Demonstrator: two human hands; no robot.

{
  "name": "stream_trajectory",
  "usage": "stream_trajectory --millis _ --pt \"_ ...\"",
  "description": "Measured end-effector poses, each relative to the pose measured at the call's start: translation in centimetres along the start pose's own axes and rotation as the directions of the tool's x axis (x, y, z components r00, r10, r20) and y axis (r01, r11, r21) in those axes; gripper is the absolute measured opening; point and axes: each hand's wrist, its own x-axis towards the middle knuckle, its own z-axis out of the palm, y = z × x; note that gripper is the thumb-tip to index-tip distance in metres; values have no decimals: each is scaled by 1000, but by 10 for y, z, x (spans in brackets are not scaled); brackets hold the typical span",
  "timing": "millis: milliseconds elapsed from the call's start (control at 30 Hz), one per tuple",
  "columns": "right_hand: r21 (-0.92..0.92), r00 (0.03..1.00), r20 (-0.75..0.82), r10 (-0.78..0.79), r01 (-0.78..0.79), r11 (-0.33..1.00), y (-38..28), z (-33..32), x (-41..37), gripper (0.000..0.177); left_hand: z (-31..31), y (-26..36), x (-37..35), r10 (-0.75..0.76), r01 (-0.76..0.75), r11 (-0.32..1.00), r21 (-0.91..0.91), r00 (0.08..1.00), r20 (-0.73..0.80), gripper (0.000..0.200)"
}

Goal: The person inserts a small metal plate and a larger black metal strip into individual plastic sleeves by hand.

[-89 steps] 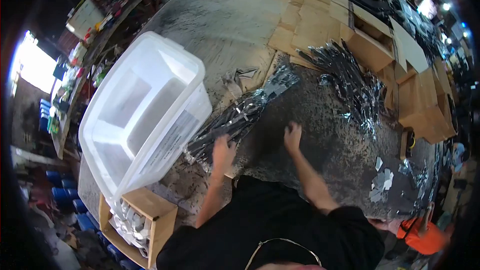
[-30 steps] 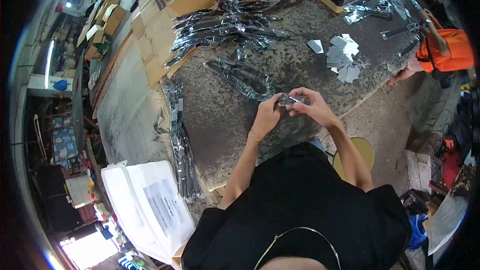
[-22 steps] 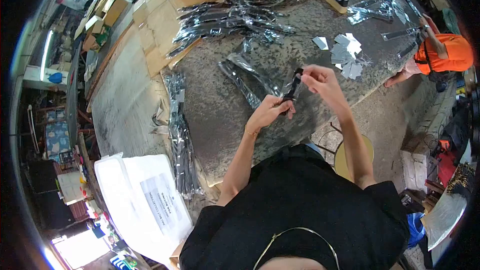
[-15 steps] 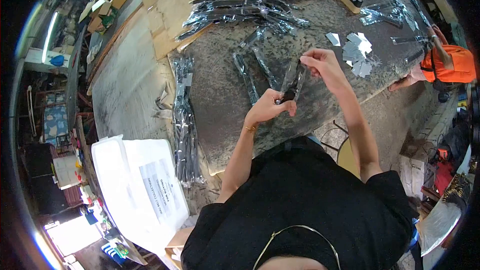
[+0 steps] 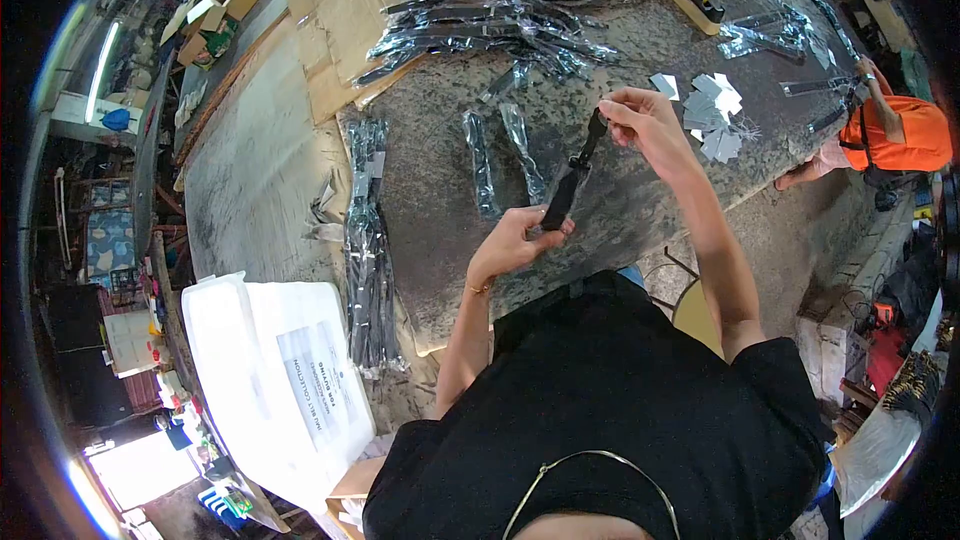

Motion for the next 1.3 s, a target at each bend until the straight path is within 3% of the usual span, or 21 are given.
stream_trajectory --millis 100,167,200,233,300,333,367,433,633,667,700,767,800,833,900,933,1000,1033,1100,1167,1300 --pt "53 997 63 -54 51 997 -23 -7 -9 13 10 3 14 -48 49 999 6 994 -101 29" --pt "-25 967 214 -135 144 989 -37 -14 -10 13 27 11 33 132 -92 990 104 861 -491 43" --pt "-17 948 283 -144 155 988 -44 -18 -8 14 31 22 41 152 -90 986 144 843 -515 63" --pt "-17 946 289 -149 161 987 -55 -22 -8 14 38 28 51 157 -93 985 148 840 -520 63" --pt "-171 910 356 -212 286 943 -84 -22 -10 14 52 38 71 374 -74 904 420 614 -695 76" --pt "-221 889 335 -313 397 891 -93 -21 -7 14 58 36 82 343 -72 925 373 578 -740 85" --pt "-219 883 343 -321 407 887 -107 -21 -3 14 64 43 92 352 -74 922 379 569 -743 85" --pt "-418 655 442 -613 755 505 -141 -21 5 17 75 63 108 420 -113 902 417 456 -784 81" --pt "-255 400 420 -814 913 317 -226 -8 38 28 74 94 164 423 -263 897 355 279 -862 85" --pt "-368 342 429 -836 911 184 -243 -7 37 32 70 95 172 469 -233 876 423 203 -860 84" --pt "-338 305 445 -842 928 158 -261 -4 38 32 64 101 178 516 -199 850 488 126 -847 84" --pt "-130 421 443 -792 904 407 -291 2 46 25 59 108 180 520 -131 852 506 114 -846 86" --pt "-132 316 440 -841 949 287 -302 4 54 26 56 111 182 522 -155 849 505 99 -847 86" --pt "-109 291 448 -845 956 272 -311 7 59 26 52 114 184 523 -180 846 502 88 -848 86" --pt "-65 300 419 -857 951 302 -329 11 59 28 47 130 181 561 -210 812 545 21 -827 86" --pt "-69 368 461 -807 922 381 -337 9 55 28 44 137 178 586 -146 801 581 -13 -810 85" --pt "-52 344 483 -805 929 366 -343 10 60 28 40 158 169 605 -85 788 610 -75 -792 81" --pt "-53 337 496 -800 932 359 -345 11 63 28 34 170 166 608 -81 786 613 -87 -789 81" --pt "-13 357 515 -780 913 409 -340 12 65 27 20 199 161 631 -333 725 603 -29 -775 70" --pt "-43 377 575 -726 900 433 -329 12 68 26 9 243 153 626 -524 697 490 110 -772 62" --pt "-85 369 629 -684 908 411 -313 10 83 24 -16 304 166 493 -676 734 65 465 -735 38"
